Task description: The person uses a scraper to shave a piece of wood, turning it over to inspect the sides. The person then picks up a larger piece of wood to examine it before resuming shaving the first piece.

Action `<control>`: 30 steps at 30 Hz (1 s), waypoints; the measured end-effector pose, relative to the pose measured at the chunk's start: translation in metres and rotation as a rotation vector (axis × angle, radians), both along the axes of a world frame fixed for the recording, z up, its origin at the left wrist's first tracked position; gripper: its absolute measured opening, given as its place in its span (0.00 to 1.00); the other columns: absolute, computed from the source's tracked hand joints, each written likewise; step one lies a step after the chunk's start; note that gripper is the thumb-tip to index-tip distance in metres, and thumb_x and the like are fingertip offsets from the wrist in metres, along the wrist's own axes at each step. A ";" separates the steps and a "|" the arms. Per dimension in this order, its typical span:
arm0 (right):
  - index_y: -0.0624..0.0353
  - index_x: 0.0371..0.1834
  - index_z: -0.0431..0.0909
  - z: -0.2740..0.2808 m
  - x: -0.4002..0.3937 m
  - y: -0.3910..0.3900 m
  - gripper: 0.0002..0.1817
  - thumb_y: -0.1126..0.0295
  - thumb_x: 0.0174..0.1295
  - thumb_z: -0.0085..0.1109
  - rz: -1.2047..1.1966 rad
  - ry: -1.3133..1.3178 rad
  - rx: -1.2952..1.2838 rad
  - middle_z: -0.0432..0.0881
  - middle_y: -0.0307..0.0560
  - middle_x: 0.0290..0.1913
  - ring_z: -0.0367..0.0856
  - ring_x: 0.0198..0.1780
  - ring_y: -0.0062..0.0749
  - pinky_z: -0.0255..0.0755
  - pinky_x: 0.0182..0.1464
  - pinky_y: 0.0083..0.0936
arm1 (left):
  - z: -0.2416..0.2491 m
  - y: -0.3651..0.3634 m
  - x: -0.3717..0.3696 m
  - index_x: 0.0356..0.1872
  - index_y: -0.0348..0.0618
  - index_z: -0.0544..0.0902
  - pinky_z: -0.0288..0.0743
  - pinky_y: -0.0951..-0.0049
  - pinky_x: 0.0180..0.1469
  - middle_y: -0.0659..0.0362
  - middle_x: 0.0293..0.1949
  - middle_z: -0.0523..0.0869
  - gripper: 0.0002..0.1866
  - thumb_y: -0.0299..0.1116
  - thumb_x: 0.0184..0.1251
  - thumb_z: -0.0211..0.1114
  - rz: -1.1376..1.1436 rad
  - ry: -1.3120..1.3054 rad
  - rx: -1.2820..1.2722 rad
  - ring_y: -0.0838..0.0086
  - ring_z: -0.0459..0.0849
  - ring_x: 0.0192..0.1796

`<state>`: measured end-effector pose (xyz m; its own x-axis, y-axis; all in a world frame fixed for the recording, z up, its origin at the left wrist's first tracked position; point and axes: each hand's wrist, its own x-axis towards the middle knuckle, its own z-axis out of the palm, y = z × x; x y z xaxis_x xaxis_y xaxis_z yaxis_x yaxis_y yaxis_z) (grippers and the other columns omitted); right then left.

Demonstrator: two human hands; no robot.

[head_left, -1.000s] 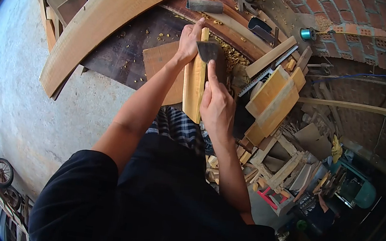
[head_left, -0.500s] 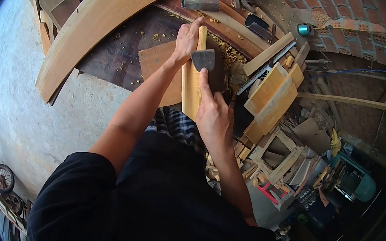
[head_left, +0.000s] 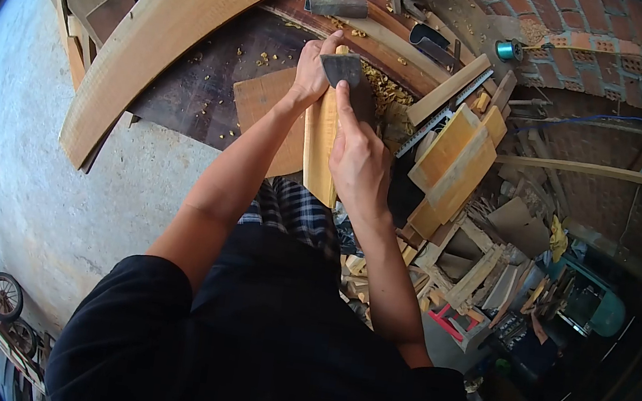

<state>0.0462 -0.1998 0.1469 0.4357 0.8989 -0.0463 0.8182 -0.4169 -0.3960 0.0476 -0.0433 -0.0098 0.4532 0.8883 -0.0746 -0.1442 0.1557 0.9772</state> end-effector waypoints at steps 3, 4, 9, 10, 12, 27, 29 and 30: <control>0.49 0.80 0.65 -0.002 -0.010 -0.027 0.36 0.82 0.67 0.54 -0.020 0.044 0.032 0.81 0.61 0.30 0.85 0.33 0.56 0.77 0.38 0.48 | -0.002 0.003 0.000 0.20 0.28 0.72 0.65 0.61 0.28 0.53 0.14 0.68 0.32 0.50 0.80 0.54 -0.013 0.020 0.041 0.74 0.63 0.21; 0.50 0.80 0.65 0.002 -0.011 -0.032 0.36 0.83 0.66 0.54 -0.027 0.032 -0.086 0.81 0.61 0.31 0.85 0.34 0.56 0.77 0.38 0.49 | 0.000 0.004 -0.001 0.21 0.28 0.72 0.65 0.61 0.28 0.52 0.14 0.68 0.32 0.50 0.80 0.53 -0.017 0.054 0.026 0.74 0.63 0.21; 0.50 0.80 0.64 0.004 -0.004 -0.006 0.36 0.82 0.67 0.53 -0.007 0.047 -0.031 0.81 0.59 0.30 0.85 0.32 0.55 0.78 0.37 0.49 | -0.002 0.006 -0.003 0.20 0.30 0.72 0.63 0.64 0.28 0.59 0.14 0.69 0.31 0.49 0.80 0.54 0.013 -0.057 0.066 0.76 0.63 0.21; 0.50 0.80 0.64 0.006 -0.006 -0.008 0.36 0.82 0.67 0.53 -0.024 0.036 -0.058 0.81 0.60 0.30 0.85 0.32 0.56 0.78 0.37 0.49 | -0.005 0.005 -0.003 0.21 0.30 0.74 0.64 0.64 0.28 0.58 0.14 0.70 0.31 0.49 0.80 0.54 -0.013 -0.019 0.060 0.76 0.65 0.21; 0.51 0.80 0.65 0.009 -0.011 -0.022 0.35 0.82 0.67 0.53 -0.025 0.031 -0.061 0.81 0.60 0.30 0.86 0.33 0.57 0.78 0.37 0.50 | -0.001 0.001 -0.003 0.21 0.31 0.77 0.66 0.66 0.29 0.58 0.15 0.74 0.31 0.49 0.80 0.54 -0.023 0.041 0.025 0.78 0.68 0.22; 0.52 0.80 0.64 0.004 0.007 0.004 0.34 0.80 0.69 0.53 -0.026 0.050 -0.062 0.82 0.63 0.31 0.86 0.37 0.60 0.77 0.40 0.51 | 0.010 -0.007 -0.001 0.16 0.36 0.75 0.66 0.68 0.28 0.63 0.14 0.73 0.33 0.49 0.82 0.53 -0.051 -0.026 -0.145 0.82 0.67 0.23; 0.53 0.79 0.64 0.003 0.009 0.016 0.34 0.80 0.69 0.53 -0.034 0.064 -0.047 0.82 0.64 0.32 0.86 0.37 0.60 0.77 0.40 0.50 | 0.017 -0.009 0.003 0.16 0.36 0.76 0.66 0.68 0.28 0.63 0.15 0.73 0.32 0.49 0.82 0.53 0.040 -0.153 -0.088 0.82 0.68 0.23; 0.52 0.79 0.65 0.001 0.005 0.006 0.34 0.81 0.68 0.54 -0.019 0.025 -0.008 0.82 0.64 0.32 0.85 0.37 0.60 0.77 0.40 0.50 | 0.036 -0.009 -0.004 0.17 0.34 0.77 0.66 0.67 0.29 0.63 0.15 0.74 0.33 0.50 0.82 0.53 0.022 -0.089 -0.206 0.82 0.67 0.23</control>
